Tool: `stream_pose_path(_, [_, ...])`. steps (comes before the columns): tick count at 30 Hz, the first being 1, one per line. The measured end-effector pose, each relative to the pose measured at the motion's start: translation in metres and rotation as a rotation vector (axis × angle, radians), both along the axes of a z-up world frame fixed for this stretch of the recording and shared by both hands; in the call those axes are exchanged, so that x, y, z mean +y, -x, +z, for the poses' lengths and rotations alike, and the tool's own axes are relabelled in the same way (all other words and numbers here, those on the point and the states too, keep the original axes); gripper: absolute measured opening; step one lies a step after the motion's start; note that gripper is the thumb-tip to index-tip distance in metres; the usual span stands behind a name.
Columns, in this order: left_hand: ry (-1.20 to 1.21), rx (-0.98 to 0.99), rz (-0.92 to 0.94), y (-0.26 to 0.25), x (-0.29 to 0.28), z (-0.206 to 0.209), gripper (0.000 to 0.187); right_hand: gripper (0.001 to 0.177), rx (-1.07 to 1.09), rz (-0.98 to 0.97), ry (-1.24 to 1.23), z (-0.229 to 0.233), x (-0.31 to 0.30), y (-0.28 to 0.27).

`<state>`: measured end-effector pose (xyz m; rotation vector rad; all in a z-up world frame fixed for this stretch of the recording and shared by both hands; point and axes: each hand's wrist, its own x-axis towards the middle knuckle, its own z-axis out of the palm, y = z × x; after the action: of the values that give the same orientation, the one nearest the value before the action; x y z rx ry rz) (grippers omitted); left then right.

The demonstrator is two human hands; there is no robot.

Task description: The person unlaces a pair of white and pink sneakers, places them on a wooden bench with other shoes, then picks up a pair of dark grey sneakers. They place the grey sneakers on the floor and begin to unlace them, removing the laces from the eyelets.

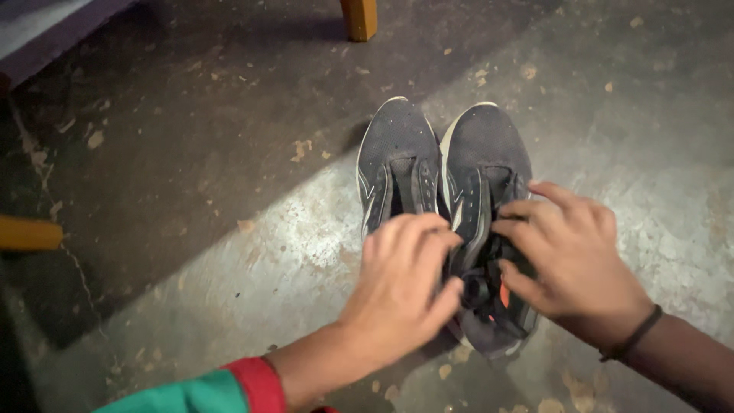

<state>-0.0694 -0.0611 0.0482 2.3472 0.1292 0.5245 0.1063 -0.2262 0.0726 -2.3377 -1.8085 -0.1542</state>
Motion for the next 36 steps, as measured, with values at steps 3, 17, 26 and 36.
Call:
stream_pose_path(3, [-0.105,-0.025,-0.102,-0.011,-0.010,0.000,0.050,0.036,-0.093,0.032,0.127,-0.006,0.009,0.005])
stream_pose_path(17, [0.325,0.029,0.015,-0.033,0.008,0.007,0.017,0.023,0.393,-0.121,-0.059,0.010,0.012,-0.008])
stream_pose_path(26, [1.192,0.045,0.230,-0.064,0.040,0.009,0.015,0.021,0.776,-0.364,-0.278,0.022,0.024,-0.019])
stream_pose_path(36, [1.368,-0.123,0.420,-0.077,0.075,0.017,0.020,0.023,1.076,-0.469,-0.345,0.010,0.022,-0.037])
